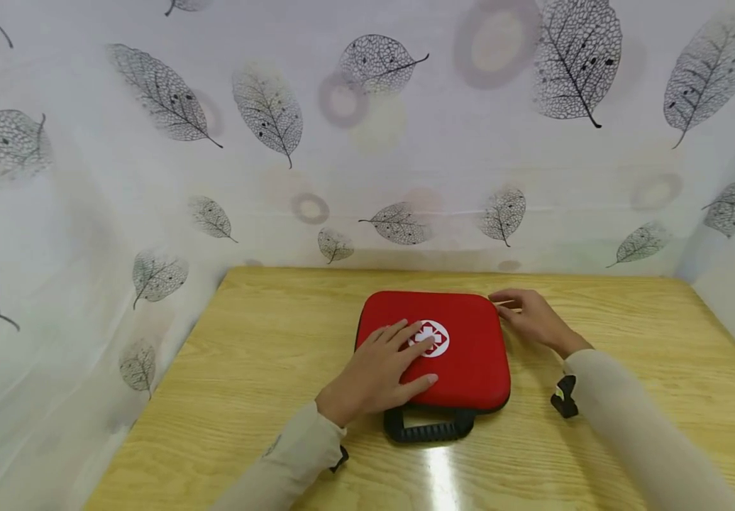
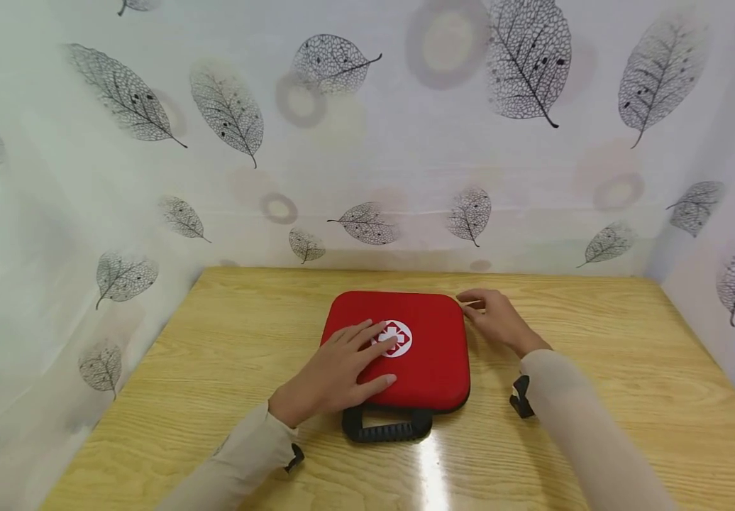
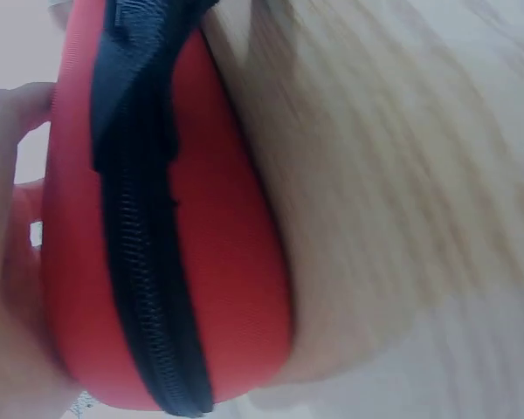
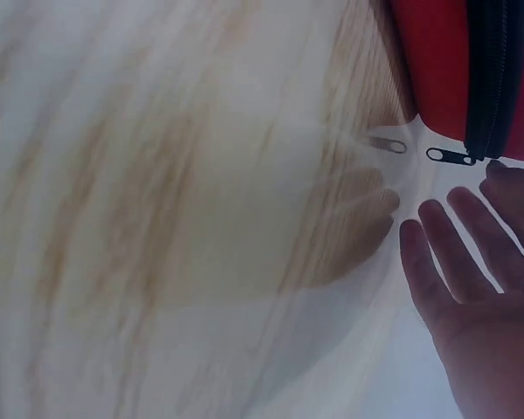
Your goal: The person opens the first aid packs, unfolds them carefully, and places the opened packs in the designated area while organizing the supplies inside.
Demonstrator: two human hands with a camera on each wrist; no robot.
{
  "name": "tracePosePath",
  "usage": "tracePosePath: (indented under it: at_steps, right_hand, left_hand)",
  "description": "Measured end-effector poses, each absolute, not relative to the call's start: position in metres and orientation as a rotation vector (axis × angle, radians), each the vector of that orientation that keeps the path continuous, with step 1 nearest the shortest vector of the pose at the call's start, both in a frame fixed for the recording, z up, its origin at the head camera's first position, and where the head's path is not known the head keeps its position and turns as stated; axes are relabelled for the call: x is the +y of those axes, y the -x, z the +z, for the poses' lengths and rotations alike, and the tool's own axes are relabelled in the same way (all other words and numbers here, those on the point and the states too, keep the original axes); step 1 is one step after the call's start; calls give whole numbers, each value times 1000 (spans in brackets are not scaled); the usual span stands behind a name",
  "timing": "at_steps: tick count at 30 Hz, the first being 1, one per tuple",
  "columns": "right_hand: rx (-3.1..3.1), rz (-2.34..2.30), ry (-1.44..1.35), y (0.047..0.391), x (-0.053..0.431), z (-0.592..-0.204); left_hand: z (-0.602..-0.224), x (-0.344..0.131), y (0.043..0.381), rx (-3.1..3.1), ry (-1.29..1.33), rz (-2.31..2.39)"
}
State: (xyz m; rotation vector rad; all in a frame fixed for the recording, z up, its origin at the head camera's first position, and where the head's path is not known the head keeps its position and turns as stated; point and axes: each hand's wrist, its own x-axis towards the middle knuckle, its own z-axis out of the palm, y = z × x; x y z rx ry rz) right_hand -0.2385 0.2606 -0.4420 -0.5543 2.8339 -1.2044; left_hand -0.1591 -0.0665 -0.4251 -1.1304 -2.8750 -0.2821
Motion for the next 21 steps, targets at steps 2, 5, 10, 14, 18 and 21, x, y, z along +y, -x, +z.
tracePosePath:
  at_steps: [2,5,10,14,18,21]
  right_hand:
    - [2829,-1213,560,240,260,-443]
    - [2807,-1230,560,243,260,-445]
    - [2775,-1255,538,248,259,-448]
    - [2751,-1278,531,252,257,-450]
    - [2708,-1287,528,255,255,-450]
    - [2674,-1291,537,257,254,-449]
  left_hand:
    - [-426,-67,160,-2862,1147,-300]
    - [-427,-67,162,-2843,1174,-317]
    - [-431,-69,163,-2822,1184,-309]
    - [-433,-69,164,-2822,1186,-302]
    - [-433,-69,164,-2830,1184,-308]
    - [-433,-69,163,-2826,1178,-313]
